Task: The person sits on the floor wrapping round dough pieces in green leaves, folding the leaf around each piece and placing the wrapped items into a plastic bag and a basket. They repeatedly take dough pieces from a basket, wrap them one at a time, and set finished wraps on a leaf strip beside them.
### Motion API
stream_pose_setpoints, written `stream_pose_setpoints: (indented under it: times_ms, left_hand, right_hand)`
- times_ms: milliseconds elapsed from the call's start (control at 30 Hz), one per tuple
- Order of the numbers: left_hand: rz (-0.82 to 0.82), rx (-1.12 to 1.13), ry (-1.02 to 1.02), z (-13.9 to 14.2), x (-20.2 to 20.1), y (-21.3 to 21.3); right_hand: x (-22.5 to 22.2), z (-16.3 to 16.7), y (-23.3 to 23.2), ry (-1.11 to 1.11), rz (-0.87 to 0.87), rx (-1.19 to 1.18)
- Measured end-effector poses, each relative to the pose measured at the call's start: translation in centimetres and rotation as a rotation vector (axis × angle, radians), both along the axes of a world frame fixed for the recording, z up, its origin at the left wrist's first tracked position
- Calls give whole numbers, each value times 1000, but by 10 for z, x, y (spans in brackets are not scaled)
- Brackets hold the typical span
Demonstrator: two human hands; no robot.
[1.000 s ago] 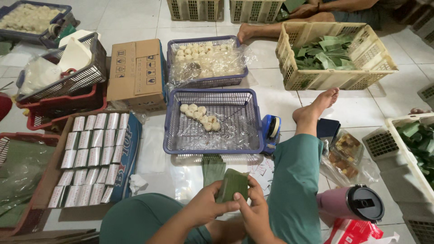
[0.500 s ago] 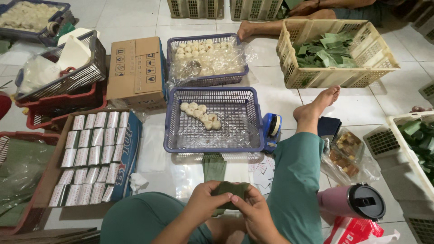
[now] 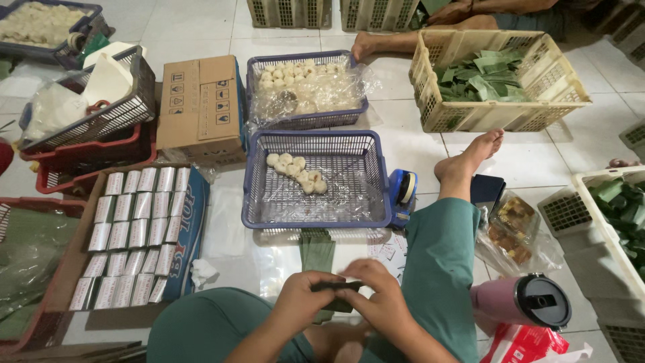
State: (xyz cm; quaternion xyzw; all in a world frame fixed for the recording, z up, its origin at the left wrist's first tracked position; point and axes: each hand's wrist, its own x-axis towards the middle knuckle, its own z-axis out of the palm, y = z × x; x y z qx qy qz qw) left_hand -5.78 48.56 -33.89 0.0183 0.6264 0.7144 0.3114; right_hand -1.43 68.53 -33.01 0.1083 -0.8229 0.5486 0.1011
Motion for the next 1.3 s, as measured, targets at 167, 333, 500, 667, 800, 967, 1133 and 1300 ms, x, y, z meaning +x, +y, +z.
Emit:
stream_pose_setpoints:
  times_ms: [167,333,500,667,800,967,1133,1300]
  left_hand:
    - [146,28,28,-7,-4,2]
    - [125,260,-190,-5,-9,-13]
    - [141,338,-289,-5,-13,-23]
    - [115,410,-367,-24,-12,-35]
    - [-26,328,-162,-46,-1,-34]
    - [193,410,-177,-63,15,-5]
    - [257,318,-113,-80,21,7]
    - [80,298,-187,-107,-5,-13]
  right_hand:
    - [1,16,-21,445,-66,379]
    - [6,36,-33,666,-55,494]
    - [3,43,-36,606,-18,554]
    - [0,11,-29,247,31,355]
    - [-9,-35,-21,-530,-19,-260]
    - [-1,-87,-44,-434,-238,-159]
    - [3,-109,-63,-330,-258,-89]
    - [-8,-113,-28,-753,-9,-749]
